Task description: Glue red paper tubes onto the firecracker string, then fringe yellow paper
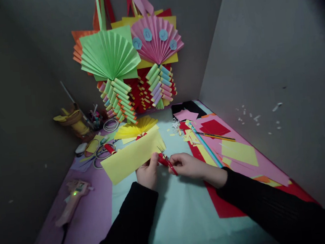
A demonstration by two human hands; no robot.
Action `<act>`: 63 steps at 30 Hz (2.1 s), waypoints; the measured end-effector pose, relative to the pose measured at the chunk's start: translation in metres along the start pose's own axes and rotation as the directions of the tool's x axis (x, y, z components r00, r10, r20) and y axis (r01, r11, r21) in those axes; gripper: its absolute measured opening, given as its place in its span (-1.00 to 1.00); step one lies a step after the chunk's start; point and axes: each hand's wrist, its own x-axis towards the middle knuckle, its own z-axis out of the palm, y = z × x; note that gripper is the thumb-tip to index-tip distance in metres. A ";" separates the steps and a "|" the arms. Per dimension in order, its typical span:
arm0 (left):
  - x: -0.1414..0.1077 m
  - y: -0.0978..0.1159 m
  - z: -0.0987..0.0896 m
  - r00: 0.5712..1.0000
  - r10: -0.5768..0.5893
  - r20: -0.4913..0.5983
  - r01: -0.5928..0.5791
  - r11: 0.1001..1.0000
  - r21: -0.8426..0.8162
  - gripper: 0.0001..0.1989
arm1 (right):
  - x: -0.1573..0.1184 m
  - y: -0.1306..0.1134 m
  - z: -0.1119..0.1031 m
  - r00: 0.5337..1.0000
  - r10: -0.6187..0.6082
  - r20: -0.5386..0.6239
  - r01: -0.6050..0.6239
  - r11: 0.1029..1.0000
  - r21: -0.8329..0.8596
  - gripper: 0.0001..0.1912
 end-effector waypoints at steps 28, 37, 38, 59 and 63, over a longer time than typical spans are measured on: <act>-0.001 -0.007 0.001 0.998 0.006 0.059 -0.007 1.000 0.010 -0.75 | 0.000 0.002 -0.001 1.000 -0.030 0.001 0.030 0.999 0.013 -0.65; 0.000 -0.010 0.001 0.998 0.020 0.059 -0.020 1.000 0.006 -0.76 | 0.001 0.002 0.000 1.000 -0.010 -0.002 0.010 1.000 0.005 -0.62; 0.000 -0.010 0.001 0.998 0.021 0.061 -0.022 1.000 0.013 -0.76 | 0.001 0.002 -0.001 1.000 -0.007 -0.004 0.007 1.000 0.002 -0.62; -0.002 -0.011 0.000 0.992 0.033 0.121 -0.044 0.994 0.097 -0.73 | 0.000 -0.003 -0.005 1.000 0.003 -0.015 -0.004 1.000 -0.012 -0.59; -0.003 -0.009 0.000 0.990 0.032 0.139 -0.047 0.993 0.105 -0.73 | 0.000 -0.002 -0.005 1.000 0.002 -0.011 -0.002 1.000 0.011 -0.57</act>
